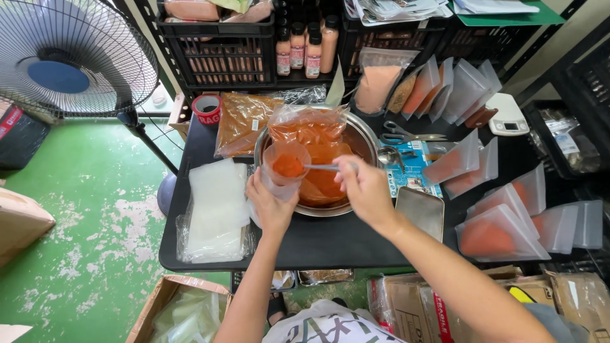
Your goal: Scooping orange powder from a large bowl into small plastic bags using a spoon and a small cup, then weighing them.
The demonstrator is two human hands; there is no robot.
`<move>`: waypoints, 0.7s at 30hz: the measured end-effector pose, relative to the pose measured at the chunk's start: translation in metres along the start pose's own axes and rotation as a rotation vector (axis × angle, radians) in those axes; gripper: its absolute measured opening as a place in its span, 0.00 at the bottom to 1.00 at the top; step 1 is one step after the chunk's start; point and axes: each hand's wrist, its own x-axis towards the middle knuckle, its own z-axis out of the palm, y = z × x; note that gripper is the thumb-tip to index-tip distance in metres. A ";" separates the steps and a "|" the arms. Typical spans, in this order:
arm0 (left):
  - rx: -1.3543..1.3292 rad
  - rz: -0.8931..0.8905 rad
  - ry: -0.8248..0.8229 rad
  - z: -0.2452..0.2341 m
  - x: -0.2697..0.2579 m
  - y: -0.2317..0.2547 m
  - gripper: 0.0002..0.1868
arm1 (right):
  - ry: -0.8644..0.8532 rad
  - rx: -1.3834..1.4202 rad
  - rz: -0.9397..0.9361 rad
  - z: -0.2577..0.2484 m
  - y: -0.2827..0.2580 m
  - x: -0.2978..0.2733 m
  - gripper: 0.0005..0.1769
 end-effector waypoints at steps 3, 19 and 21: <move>-0.054 0.025 0.095 0.001 -0.008 -0.006 0.59 | 0.022 -0.102 -0.268 0.011 0.006 -0.014 0.11; -0.147 0.064 0.173 0.001 -0.020 -0.018 0.56 | -0.053 -0.058 -0.579 -0.006 -0.040 -0.011 0.10; -0.160 0.064 0.154 -0.004 -0.018 -0.012 0.56 | 0.129 -0.219 -0.550 -0.018 -0.022 -0.008 0.13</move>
